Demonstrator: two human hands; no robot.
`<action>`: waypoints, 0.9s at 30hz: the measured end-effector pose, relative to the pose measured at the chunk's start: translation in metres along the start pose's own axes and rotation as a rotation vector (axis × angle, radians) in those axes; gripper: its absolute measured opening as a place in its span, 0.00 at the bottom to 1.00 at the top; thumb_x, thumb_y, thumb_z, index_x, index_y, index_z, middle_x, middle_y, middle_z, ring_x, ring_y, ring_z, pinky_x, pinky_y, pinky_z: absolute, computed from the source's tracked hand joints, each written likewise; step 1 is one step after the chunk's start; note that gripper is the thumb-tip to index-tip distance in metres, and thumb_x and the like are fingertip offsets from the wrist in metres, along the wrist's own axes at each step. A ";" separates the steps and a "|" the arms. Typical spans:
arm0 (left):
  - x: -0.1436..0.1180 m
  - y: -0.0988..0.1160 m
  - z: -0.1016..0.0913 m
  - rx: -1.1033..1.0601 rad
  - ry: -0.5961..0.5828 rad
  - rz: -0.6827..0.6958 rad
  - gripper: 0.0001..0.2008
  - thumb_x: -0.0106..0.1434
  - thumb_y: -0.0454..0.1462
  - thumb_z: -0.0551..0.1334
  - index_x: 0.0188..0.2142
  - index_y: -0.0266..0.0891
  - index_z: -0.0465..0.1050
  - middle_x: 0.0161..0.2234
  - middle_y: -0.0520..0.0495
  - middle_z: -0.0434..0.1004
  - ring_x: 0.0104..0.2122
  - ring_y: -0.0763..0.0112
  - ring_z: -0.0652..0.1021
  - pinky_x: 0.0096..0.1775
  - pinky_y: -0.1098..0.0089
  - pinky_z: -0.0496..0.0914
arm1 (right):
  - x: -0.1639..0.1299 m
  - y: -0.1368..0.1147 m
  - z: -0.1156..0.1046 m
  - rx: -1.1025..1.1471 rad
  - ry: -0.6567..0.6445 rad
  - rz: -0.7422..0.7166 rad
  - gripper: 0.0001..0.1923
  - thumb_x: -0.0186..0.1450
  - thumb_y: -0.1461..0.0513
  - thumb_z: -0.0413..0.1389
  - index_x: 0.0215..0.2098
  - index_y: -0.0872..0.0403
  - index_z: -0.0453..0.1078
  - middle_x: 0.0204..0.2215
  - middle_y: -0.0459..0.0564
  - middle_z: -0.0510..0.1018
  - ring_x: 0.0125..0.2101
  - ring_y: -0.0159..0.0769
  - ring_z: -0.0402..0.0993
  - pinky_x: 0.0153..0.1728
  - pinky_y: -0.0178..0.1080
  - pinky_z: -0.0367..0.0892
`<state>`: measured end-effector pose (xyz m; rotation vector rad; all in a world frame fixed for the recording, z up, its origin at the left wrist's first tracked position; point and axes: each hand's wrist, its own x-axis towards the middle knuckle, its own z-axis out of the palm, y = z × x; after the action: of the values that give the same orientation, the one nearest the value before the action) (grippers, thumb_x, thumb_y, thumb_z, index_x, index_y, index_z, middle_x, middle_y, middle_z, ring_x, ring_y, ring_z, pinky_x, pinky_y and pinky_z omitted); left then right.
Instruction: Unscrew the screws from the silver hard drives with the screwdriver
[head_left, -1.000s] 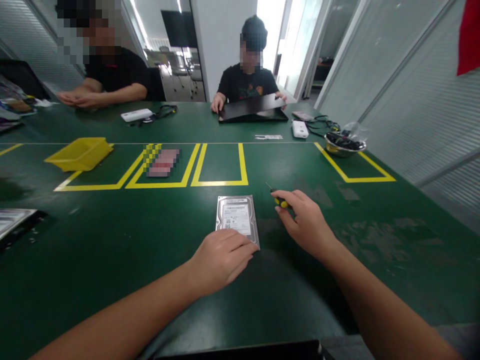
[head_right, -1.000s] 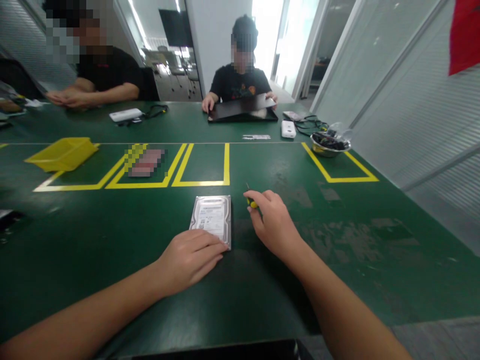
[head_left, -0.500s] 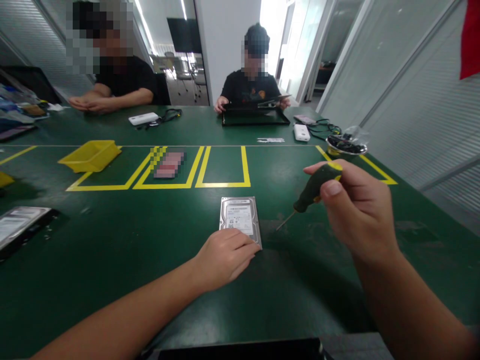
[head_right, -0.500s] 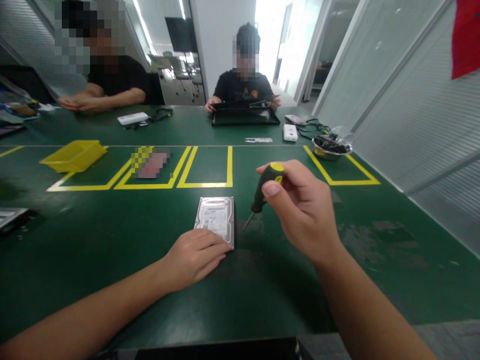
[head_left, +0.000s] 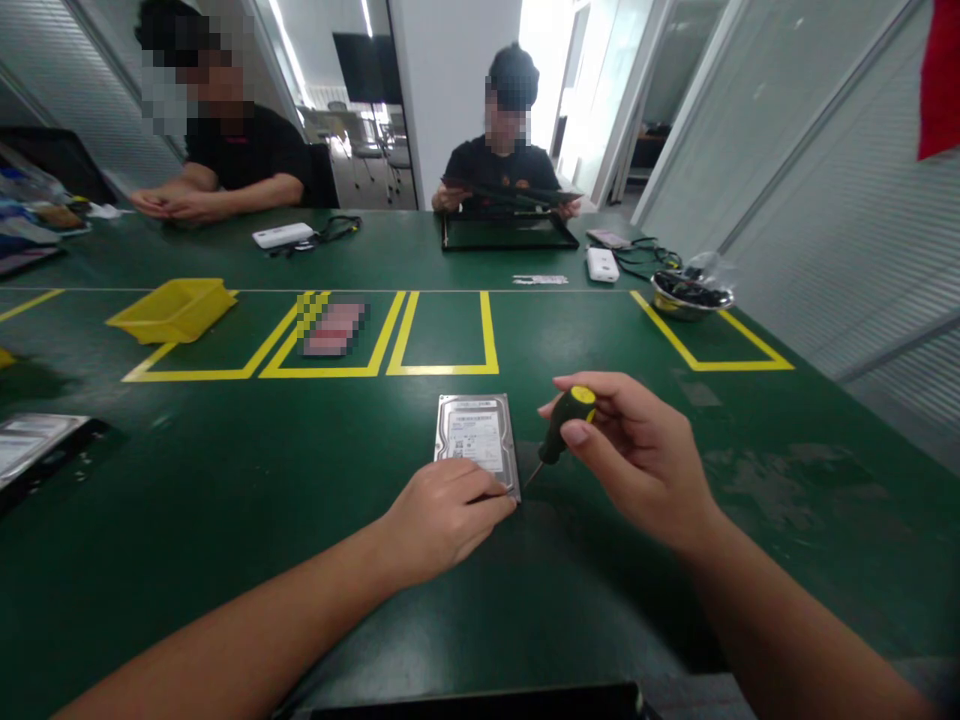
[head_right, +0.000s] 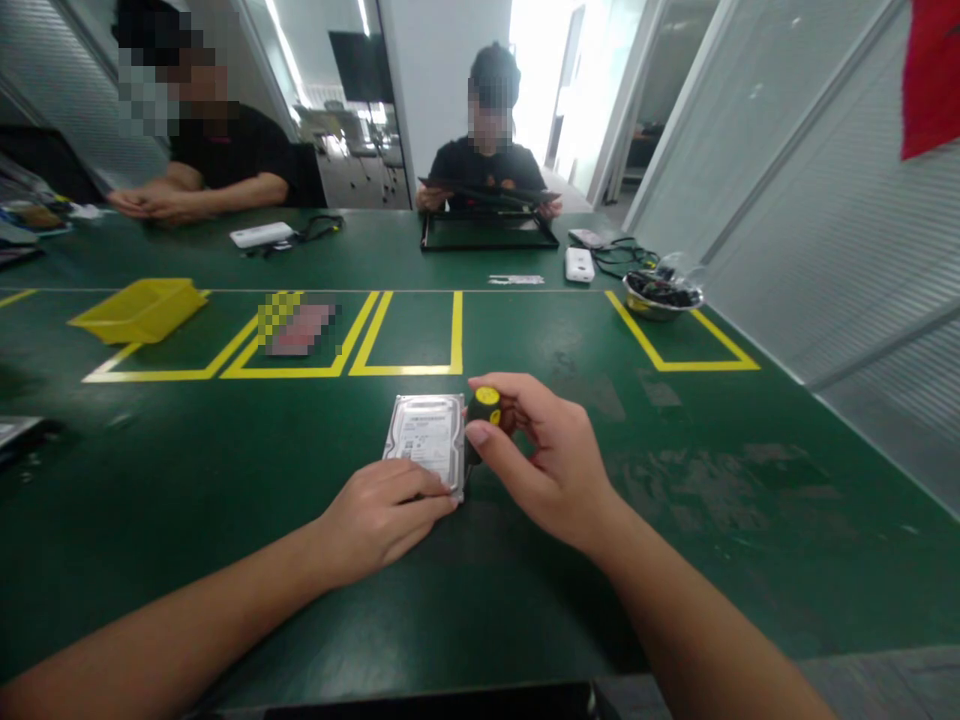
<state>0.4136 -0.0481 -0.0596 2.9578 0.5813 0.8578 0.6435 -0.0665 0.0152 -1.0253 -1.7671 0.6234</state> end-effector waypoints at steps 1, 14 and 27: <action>0.000 0.000 0.000 -0.001 -0.001 -0.002 0.11 0.67 0.32 0.58 0.46 0.40 0.78 0.38 0.46 0.81 0.35 0.67 0.78 0.36 0.66 0.74 | -0.001 0.001 0.001 -0.008 -0.010 -0.007 0.15 0.68 0.60 0.57 0.53 0.51 0.68 0.39 0.49 0.78 0.36 0.34 0.77 0.35 0.37 0.75; -0.002 -0.001 0.001 -0.003 -0.040 -0.004 0.12 0.67 0.32 0.59 0.47 0.40 0.77 0.40 0.46 0.80 0.36 0.65 0.77 0.36 0.64 0.73 | -0.002 0.008 0.008 0.016 -0.068 -0.001 0.14 0.68 0.60 0.57 0.52 0.51 0.69 0.39 0.49 0.78 0.36 0.33 0.77 0.36 0.36 0.74; -0.001 0.000 0.002 -0.005 -0.012 0.007 0.10 0.66 0.32 0.59 0.45 0.39 0.77 0.38 0.45 0.79 0.35 0.66 0.75 0.36 0.65 0.72 | -0.003 0.009 0.008 0.001 -0.058 -0.042 0.14 0.68 0.61 0.58 0.52 0.51 0.69 0.38 0.48 0.78 0.34 0.33 0.77 0.34 0.35 0.73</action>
<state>0.4139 -0.0483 -0.0623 2.9595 0.5681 0.8406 0.6403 -0.0643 0.0035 -0.9758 -1.8337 0.6336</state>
